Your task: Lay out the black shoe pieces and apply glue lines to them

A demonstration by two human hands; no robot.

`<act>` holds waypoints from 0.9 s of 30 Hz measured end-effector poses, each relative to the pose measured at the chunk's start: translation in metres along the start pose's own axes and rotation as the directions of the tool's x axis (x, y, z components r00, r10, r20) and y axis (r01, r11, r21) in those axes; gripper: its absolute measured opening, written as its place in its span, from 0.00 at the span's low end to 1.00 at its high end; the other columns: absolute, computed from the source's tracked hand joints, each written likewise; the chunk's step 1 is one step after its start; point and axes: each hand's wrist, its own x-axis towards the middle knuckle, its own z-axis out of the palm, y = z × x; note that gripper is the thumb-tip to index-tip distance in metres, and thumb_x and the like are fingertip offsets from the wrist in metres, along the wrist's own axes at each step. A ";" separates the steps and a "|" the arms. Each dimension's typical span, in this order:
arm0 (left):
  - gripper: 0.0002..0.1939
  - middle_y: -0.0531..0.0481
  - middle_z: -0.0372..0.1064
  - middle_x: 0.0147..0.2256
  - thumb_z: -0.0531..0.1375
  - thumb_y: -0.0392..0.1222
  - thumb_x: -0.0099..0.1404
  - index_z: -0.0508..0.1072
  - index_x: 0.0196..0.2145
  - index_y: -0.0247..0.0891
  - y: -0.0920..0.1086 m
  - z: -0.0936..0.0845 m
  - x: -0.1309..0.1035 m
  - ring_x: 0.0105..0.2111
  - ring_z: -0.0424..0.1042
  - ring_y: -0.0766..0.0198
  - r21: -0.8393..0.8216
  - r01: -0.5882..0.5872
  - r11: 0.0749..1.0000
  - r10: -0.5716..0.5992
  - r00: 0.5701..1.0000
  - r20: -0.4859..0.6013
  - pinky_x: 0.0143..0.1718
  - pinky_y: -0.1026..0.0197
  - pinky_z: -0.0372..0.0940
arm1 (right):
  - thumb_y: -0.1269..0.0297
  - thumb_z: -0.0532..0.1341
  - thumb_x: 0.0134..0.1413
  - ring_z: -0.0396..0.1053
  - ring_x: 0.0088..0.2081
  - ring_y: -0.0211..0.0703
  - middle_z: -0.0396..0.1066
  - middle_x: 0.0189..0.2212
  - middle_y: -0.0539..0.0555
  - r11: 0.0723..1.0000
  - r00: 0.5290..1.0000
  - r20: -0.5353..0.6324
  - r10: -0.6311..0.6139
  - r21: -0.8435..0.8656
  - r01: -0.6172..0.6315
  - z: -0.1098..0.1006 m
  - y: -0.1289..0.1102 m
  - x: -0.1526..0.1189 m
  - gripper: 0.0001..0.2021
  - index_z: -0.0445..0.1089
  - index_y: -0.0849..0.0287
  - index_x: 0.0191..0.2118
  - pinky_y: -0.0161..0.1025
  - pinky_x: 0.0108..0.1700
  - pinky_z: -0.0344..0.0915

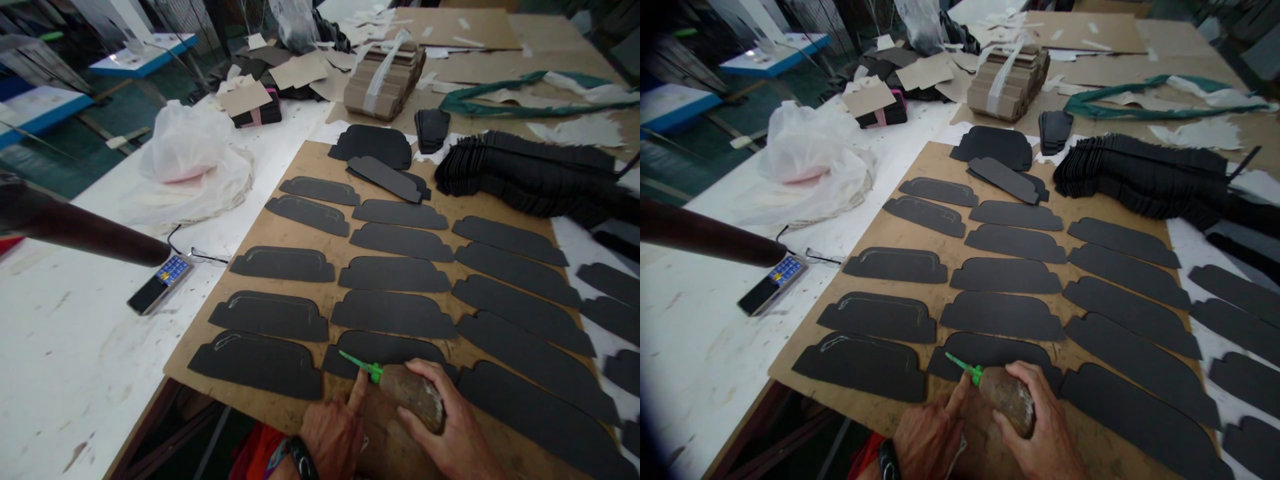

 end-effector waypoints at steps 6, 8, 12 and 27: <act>0.36 0.39 0.69 0.39 0.44 0.41 0.60 0.27 0.61 0.39 0.000 0.002 -0.001 0.31 0.72 0.49 -0.005 -0.002 1.000 0.002 0.999 -0.036 0.29 0.49 0.67 | 0.68 0.59 0.45 0.63 0.47 0.42 0.62 0.45 0.52 1.000 1.000 0.004 0.025 0.016 -0.025 0.001 0.000 0.000 0.22 0.55 0.54 0.48 0.37 0.48 0.62; 0.36 0.39 0.69 0.39 0.44 0.40 0.60 0.28 0.61 0.41 0.001 0.000 -0.001 0.31 0.72 0.50 0.003 0.011 1.000 -0.011 0.999 -0.037 0.29 0.50 0.66 | 0.67 0.59 0.45 0.63 0.46 0.42 0.62 0.44 0.52 0.999 1.000 -0.009 0.030 0.016 -0.030 0.001 0.000 0.000 0.22 0.55 0.54 0.48 0.37 0.48 0.62; 0.37 0.39 0.69 0.41 0.45 0.41 0.60 0.27 0.61 0.41 0.004 -0.004 -0.002 0.33 0.72 0.52 0.004 0.018 1.000 -0.018 1.000 -0.012 0.31 0.53 0.66 | 0.68 0.59 0.45 0.63 0.46 0.42 0.62 0.44 0.53 0.999 0.998 -0.050 0.036 0.029 -0.035 0.002 -0.001 0.001 0.21 0.55 0.54 0.48 0.37 0.48 0.63; 0.38 0.43 0.70 0.39 0.45 0.39 0.59 0.25 0.61 0.45 0.001 0.006 0.002 0.30 0.72 0.52 0.021 0.040 0.999 -0.038 0.998 -0.054 0.27 0.54 0.64 | 0.66 0.58 0.46 0.64 0.45 0.43 0.63 0.43 0.54 0.994 0.987 -0.118 0.110 0.037 -0.106 0.002 -0.003 -0.001 0.19 0.57 0.55 0.47 0.40 0.47 0.64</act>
